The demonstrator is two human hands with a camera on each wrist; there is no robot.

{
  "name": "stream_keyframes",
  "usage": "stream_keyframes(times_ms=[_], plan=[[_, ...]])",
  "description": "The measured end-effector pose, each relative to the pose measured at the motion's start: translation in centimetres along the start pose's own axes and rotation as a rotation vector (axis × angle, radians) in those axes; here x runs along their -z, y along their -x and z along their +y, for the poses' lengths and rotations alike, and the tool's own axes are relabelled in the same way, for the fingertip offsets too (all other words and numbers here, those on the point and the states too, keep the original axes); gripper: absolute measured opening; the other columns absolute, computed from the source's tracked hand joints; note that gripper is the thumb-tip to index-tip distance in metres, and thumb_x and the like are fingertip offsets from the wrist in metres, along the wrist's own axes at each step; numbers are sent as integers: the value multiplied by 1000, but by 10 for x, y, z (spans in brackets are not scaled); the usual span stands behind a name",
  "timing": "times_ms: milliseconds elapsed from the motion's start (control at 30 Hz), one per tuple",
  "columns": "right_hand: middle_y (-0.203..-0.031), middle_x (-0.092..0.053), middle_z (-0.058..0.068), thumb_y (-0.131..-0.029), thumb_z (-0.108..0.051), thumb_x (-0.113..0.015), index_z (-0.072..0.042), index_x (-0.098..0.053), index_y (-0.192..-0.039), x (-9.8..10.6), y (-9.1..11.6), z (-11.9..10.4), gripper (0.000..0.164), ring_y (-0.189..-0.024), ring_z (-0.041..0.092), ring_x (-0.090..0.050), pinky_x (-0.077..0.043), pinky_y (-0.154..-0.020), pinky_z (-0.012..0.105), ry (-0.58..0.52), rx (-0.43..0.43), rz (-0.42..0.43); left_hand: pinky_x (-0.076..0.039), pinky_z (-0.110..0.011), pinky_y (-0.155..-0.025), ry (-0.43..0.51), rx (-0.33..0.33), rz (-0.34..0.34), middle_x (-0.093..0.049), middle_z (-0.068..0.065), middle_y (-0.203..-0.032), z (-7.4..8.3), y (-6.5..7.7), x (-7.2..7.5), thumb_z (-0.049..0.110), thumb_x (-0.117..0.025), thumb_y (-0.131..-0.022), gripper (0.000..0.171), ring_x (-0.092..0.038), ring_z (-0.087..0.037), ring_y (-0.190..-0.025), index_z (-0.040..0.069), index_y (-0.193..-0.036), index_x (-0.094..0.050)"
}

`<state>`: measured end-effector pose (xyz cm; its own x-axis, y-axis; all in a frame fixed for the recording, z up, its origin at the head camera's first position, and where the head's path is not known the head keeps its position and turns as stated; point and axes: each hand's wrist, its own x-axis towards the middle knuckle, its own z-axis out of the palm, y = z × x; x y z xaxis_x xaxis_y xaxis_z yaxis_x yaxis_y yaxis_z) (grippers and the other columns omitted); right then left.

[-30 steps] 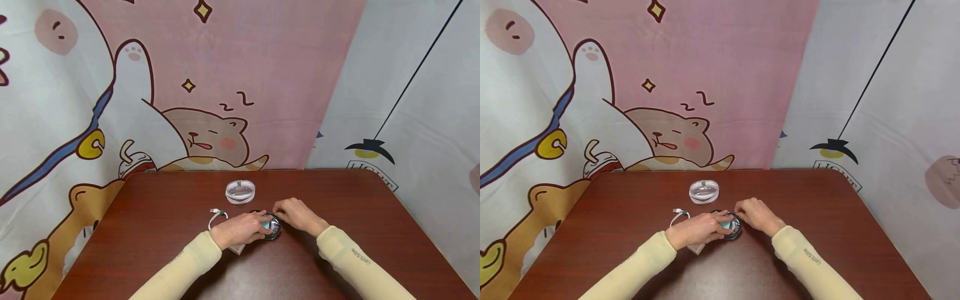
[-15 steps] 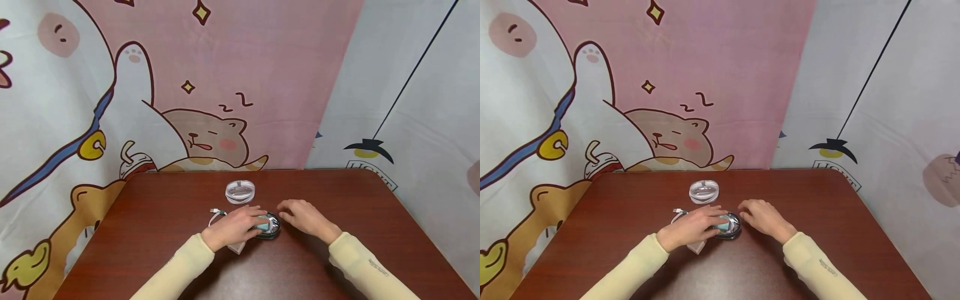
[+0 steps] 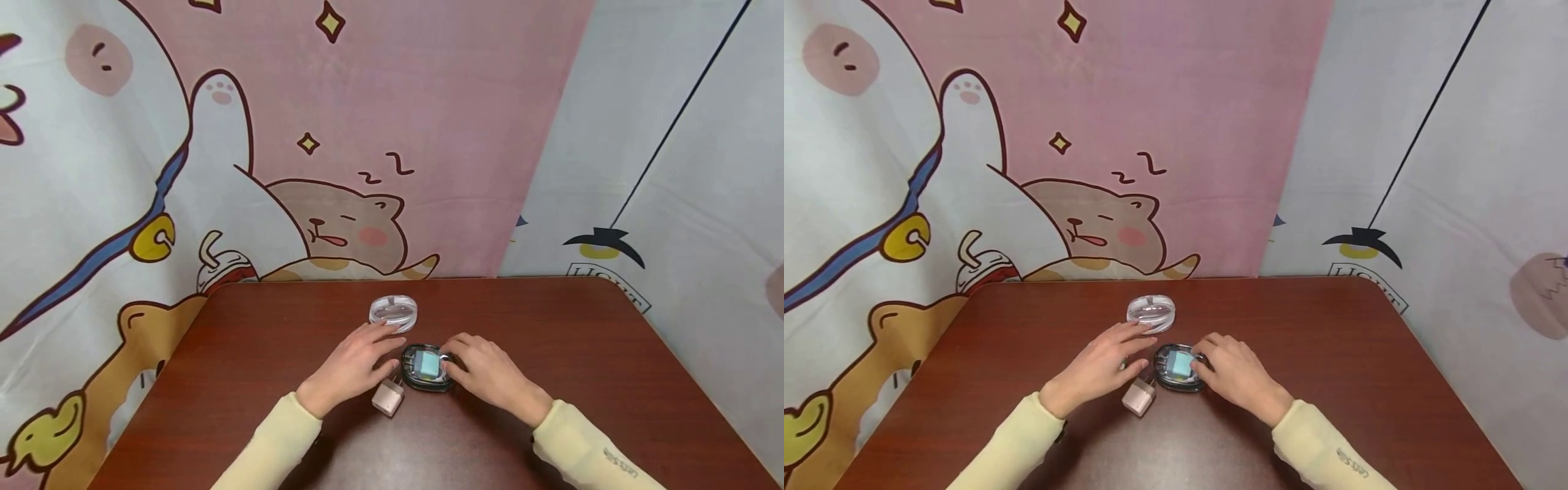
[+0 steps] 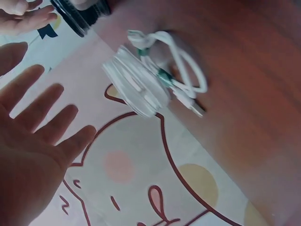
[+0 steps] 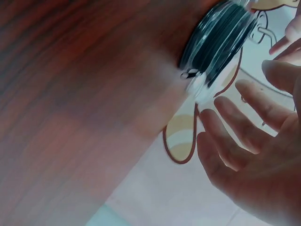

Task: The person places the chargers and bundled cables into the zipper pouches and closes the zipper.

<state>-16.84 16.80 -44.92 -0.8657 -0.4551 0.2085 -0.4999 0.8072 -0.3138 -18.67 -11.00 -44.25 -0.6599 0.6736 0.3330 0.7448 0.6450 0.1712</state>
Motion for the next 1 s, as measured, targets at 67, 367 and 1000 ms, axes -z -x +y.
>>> stream_keyframes(times_ms=[67, 367, 1000], plan=[[-116, -69, 4, -96, -27, -75, -12, -75, -115, -2, -1, -6, 24, -103, 25, -67, -56, -84, 48, 19, 18, 18, -39, -52, -116, 0, 32, 24, -61, -10, -144, -3, 5, 0, 27, -74, -97, 40, -51, -34, -139, 13, -134, -70], [-131, -65, 13, -96, -32, -75, -10, -72, -125, -13, -5, -28, 37, -116, 36, -63, -54, -86, 57, 106, 101, -16, -42, -57, -113, -8, 191, 124, -62, -12, -142, -19, 28, 4, 28, -75, -95, 52, -53, -37, -137, 9, -141, -62], [-145, -58, 16, -91, -22, -82, -17, -64, -140, -14, -1, -18, 52, -129, 42, -57, -54, -88, 64, 147, 226, -91, -45, -57, -109, -11, 313, 190, -61, -14, -140, -39, 58, 8, 26, -82, -90, 61, -54, -38, -135, 6, -143, -60]])
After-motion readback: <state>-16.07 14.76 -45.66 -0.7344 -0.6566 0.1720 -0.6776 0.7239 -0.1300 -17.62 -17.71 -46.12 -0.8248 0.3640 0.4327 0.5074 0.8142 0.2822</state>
